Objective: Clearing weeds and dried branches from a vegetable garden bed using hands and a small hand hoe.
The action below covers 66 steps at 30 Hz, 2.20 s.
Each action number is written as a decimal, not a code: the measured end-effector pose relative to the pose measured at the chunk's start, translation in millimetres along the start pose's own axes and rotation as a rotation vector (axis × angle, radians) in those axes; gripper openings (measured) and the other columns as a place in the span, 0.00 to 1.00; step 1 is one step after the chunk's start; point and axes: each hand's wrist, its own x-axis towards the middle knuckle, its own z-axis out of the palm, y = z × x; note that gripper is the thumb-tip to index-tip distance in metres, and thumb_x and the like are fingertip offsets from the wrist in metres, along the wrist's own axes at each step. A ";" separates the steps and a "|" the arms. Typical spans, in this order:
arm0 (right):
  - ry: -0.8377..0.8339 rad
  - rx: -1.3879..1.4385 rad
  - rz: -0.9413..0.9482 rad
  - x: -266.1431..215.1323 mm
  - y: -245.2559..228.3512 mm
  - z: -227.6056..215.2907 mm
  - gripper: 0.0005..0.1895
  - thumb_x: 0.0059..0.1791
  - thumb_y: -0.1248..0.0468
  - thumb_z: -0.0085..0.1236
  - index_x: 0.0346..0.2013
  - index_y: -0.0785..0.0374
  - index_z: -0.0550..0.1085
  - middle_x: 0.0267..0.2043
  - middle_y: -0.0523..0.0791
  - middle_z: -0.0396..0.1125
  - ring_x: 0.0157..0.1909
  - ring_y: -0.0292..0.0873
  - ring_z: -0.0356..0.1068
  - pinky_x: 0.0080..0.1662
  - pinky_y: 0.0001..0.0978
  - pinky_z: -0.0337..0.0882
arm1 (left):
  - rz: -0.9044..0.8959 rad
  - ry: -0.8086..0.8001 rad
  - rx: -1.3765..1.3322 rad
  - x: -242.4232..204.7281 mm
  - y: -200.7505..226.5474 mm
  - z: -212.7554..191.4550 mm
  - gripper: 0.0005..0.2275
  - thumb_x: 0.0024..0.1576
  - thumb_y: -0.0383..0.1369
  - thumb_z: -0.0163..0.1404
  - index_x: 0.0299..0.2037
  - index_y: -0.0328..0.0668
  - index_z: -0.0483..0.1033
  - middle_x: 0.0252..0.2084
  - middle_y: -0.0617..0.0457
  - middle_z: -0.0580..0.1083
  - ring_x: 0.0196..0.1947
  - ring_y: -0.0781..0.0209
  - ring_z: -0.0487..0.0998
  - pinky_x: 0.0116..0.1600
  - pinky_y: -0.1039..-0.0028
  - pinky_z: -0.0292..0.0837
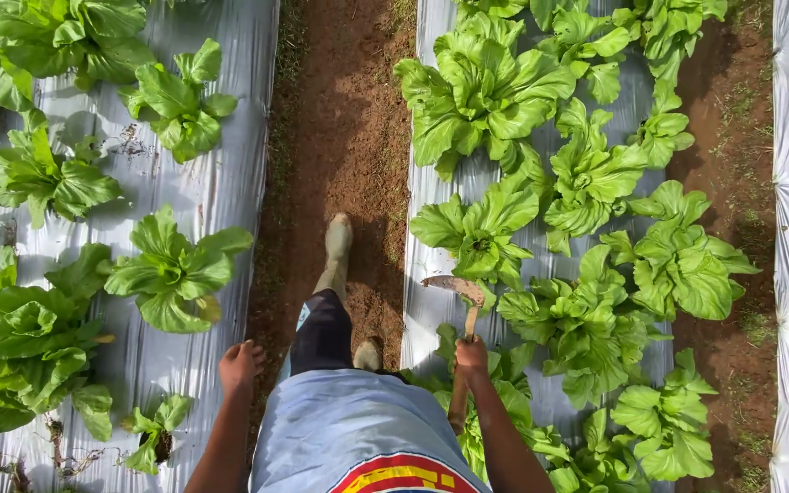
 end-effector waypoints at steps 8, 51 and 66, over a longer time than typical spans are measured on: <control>-0.017 0.168 0.080 58.9 -163.4 50.0 0.13 0.48 0.64 0.52 0.42 0.71 0.70 0.21 0.50 0.63 0.18 0.46 0.66 0.21 0.42 0.72 | -0.132 0.046 -0.031 154.3 73.9 45.0 0.22 0.59 0.37 0.53 0.56 0.24 0.73 0.43 0.32 0.79 0.38 0.42 0.83 0.42 0.51 0.82; 0.065 -0.094 -0.086 509.5 -918.1 104.1 0.32 0.52 0.56 0.51 0.69 0.65 0.60 0.30 0.57 0.71 0.23 0.51 0.73 0.23 0.47 0.78 | -0.050 0.090 -0.107 540.2 748.9 409.6 0.17 0.60 0.36 0.50 0.51 0.28 0.76 0.42 0.32 0.78 0.42 0.44 0.81 0.48 0.54 0.79; 0.078 0.089 0.134 571.4 -1174.3 181.7 0.32 0.51 0.60 0.50 0.67 0.73 0.60 0.33 0.56 0.67 0.25 0.49 0.71 0.24 0.44 0.76 | 0.267 0.025 0.622 771.2 1132.5 469.8 0.17 0.65 0.47 0.48 0.57 0.48 0.76 0.51 0.38 0.79 0.56 0.32 0.76 0.63 0.43 0.67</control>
